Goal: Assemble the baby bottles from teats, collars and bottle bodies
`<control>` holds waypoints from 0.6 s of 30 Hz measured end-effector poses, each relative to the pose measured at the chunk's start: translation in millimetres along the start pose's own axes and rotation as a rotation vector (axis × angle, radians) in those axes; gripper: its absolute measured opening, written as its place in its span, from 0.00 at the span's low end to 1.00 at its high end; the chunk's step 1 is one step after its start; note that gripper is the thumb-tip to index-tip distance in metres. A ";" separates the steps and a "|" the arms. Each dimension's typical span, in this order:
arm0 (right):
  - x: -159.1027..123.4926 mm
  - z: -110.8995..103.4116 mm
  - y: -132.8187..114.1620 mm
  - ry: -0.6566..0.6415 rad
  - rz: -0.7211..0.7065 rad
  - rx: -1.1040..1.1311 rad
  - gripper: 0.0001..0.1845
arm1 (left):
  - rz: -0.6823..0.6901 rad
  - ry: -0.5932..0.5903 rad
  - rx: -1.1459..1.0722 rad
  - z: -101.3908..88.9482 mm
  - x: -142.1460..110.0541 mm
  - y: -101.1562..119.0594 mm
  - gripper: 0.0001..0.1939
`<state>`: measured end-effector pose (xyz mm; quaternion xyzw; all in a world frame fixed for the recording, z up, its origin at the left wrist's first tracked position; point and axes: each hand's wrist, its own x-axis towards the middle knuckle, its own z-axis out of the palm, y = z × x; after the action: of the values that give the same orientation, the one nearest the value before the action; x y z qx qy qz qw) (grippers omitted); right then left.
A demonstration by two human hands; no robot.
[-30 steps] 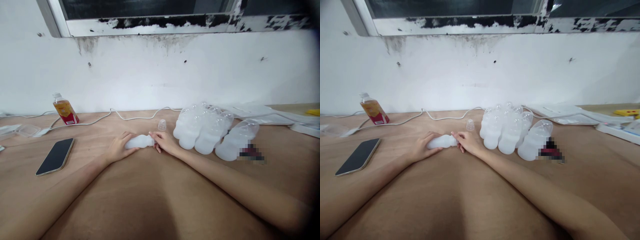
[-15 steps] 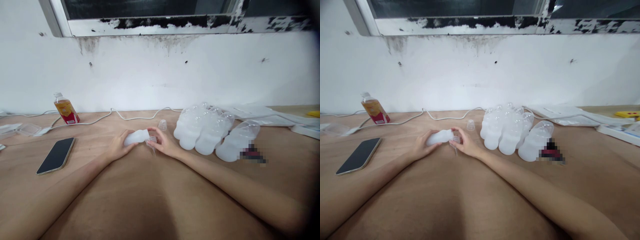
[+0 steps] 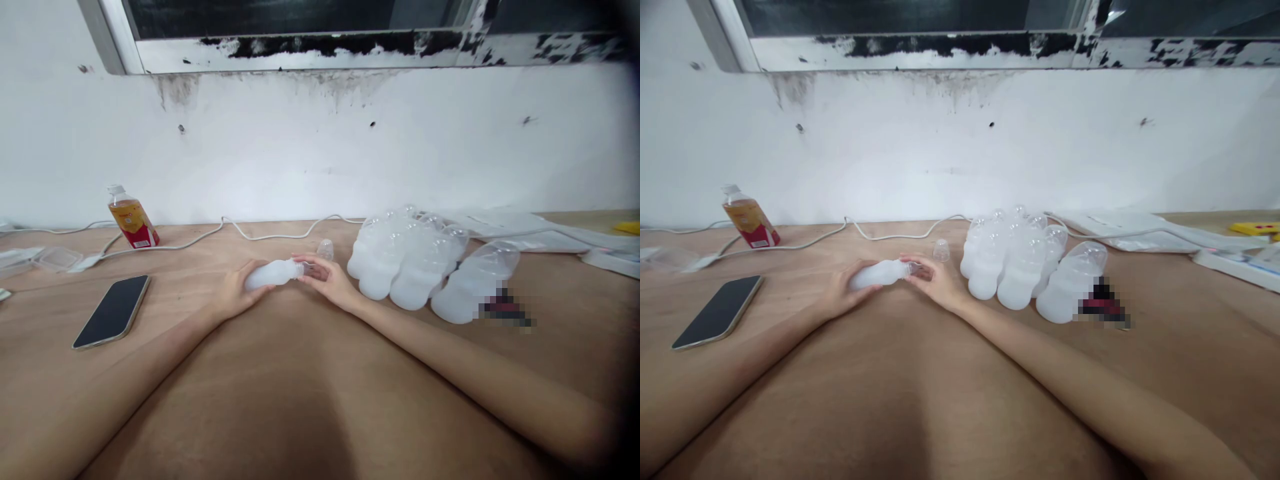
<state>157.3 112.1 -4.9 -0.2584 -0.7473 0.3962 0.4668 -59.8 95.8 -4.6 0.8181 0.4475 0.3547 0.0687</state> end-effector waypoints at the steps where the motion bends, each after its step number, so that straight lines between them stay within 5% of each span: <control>1: -0.8 0.4 -1.0 -0.015 -0.041 -0.030 0.15 | -0.012 -0.025 -0.017 -0.8 0.3 -0.3 0.22; 5: -0.6 1.3 -1.9 -0.022 -0.078 -0.115 0.14 | -0.035 -0.078 -0.061 -2.2 0.7 -0.1 0.22; 12: 0.9 2.5 -3.1 -0.024 0.243 -0.179 0.19 | 0.147 -0.041 0.037 0.4 -2.2 9.5 0.20; 18: -1.5 0.2 -3.3 0.002 0.228 -0.131 0.17 | 0.127 -0.055 0.045 0.9 -1.5 9.8 0.20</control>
<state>157.7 109.1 -3.0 -0.3718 -0.7370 0.3968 0.4016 -53.1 89.1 -1.9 0.8557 0.4003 0.3255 0.0400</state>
